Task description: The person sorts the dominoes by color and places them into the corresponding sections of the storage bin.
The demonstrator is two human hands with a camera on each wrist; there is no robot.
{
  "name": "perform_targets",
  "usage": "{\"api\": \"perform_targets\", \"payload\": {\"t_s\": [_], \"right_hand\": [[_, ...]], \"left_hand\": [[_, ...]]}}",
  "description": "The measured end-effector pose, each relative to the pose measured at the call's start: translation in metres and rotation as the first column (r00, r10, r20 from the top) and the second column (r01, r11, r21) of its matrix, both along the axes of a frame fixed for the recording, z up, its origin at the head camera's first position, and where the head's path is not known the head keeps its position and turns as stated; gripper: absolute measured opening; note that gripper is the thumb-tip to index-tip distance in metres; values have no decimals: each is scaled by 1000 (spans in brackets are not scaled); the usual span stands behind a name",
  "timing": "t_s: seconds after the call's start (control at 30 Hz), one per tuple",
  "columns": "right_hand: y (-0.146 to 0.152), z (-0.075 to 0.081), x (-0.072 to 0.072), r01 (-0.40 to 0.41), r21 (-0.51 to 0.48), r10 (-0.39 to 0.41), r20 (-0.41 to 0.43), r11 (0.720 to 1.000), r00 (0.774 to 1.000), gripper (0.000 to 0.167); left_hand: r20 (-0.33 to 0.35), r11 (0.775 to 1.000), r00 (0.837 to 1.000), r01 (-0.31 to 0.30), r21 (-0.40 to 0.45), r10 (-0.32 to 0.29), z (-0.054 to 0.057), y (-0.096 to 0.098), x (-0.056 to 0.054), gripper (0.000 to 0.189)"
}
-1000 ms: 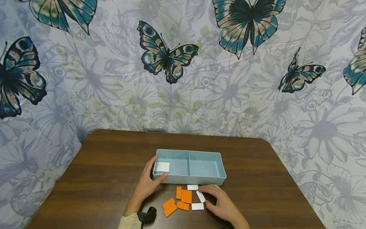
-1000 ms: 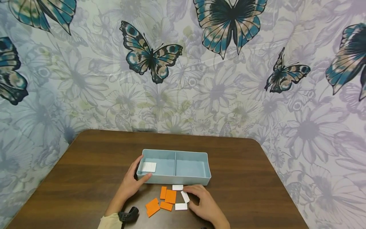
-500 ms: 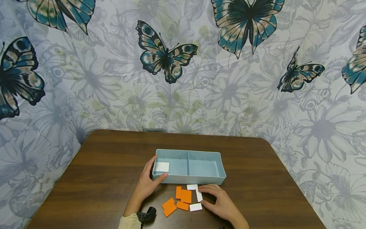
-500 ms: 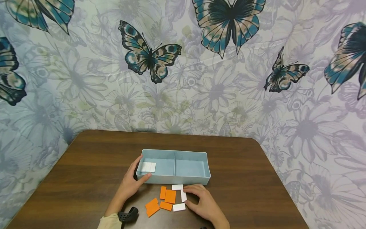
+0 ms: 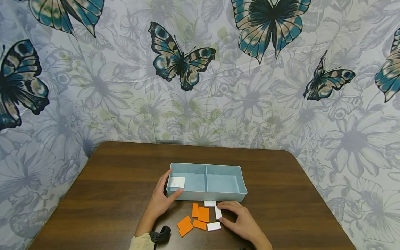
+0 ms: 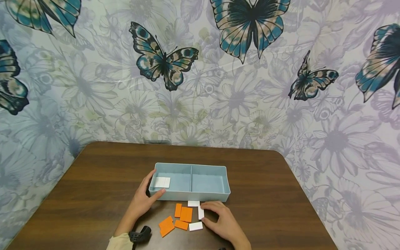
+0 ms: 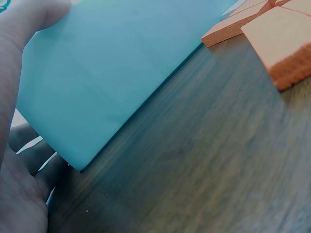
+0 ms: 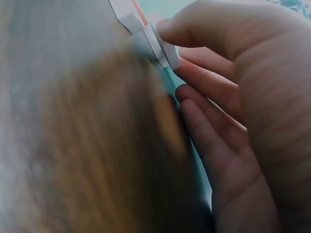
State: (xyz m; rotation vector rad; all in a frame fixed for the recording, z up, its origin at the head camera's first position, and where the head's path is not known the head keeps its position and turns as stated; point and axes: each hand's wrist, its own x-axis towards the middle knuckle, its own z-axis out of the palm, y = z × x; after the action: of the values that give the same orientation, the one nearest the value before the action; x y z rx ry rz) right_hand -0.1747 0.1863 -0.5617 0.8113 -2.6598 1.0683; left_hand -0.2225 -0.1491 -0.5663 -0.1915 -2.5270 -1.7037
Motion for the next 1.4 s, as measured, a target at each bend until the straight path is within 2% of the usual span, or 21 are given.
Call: {"api": "perform_targets", "payload": {"t_s": [0.57, 1.0, 1.27, 1.4], "right_hand": [[-3, 4, 1, -6, -76, 8, 16, 997, 1000, 37], [-10, 15, 5, 4, -110, 1, 40, 994, 999, 39], [-12, 17, 4, -28, -128, 26, -23, 991, 999, 40], [-14, 20, 3, -29, -118, 26, -28, 993, 999, 43]], "left_hand": [[-5, 1000, 1000, 1, 2, -1, -2, -1, -1, 90], [-10, 1000, 1000, -9, 4, 10, -3, 0, 0, 89], [-22, 1000, 1000, -11, 4, 11, -2, 0, 1, 89], [-34, 1000, 999, -11, 7, 12, -2, 0, 0, 89]]}}
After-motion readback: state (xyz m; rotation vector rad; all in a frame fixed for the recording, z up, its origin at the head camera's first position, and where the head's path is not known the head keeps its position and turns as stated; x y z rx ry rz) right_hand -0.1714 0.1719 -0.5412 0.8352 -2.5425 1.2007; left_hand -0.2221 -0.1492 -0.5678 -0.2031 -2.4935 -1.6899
